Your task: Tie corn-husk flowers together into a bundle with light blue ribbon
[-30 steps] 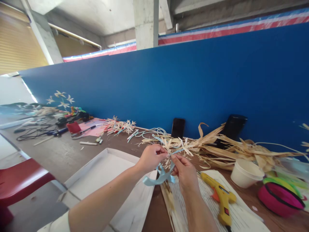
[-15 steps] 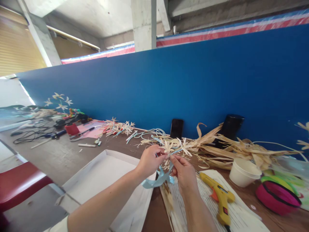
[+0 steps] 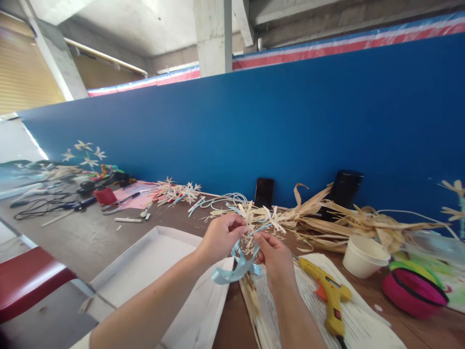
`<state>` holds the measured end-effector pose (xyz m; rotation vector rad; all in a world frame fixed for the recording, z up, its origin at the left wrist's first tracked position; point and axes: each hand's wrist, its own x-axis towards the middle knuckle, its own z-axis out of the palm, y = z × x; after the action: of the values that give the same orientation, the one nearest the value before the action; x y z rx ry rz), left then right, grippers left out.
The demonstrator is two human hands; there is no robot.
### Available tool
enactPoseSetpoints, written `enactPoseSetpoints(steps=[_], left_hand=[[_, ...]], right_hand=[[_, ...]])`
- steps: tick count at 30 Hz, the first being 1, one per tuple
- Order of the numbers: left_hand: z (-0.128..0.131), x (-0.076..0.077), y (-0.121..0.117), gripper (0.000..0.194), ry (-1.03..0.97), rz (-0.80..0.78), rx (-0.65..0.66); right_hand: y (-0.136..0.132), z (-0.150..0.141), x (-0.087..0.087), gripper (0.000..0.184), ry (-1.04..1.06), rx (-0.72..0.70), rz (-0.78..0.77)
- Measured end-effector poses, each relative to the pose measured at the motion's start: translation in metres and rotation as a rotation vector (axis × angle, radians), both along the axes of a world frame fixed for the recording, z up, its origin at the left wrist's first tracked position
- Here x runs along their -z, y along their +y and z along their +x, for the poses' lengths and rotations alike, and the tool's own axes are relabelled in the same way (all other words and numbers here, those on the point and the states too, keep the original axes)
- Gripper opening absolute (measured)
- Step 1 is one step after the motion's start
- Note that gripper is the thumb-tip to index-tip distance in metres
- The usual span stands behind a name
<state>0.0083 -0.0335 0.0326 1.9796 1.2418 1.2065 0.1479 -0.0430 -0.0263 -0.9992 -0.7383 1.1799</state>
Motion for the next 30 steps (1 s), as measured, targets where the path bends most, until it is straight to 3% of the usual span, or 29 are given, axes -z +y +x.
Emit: enactPoseSetpoints(steps=[7, 18, 30], left_hand=[[0.001, -0.006, -0.004, 0.015, 0.132, 0.057, -0.011], [-0.001, 0.005, 0.003, 0.014, 0.368, 0.321, 0.011], [0.004, 0.018, -0.002, 0.014, 0.186, 0.312, -0.003]], right_hand=[[-0.001, -0.001, -0.003, 0.034, -0.05, 0.023, -0.007], [0.001, 0.0, -0.002, 0.035, -0.07, 0.032, 0.006], [0.001, 0.001, -0.001, 0.033, -0.072, 0.012, 0.028]])
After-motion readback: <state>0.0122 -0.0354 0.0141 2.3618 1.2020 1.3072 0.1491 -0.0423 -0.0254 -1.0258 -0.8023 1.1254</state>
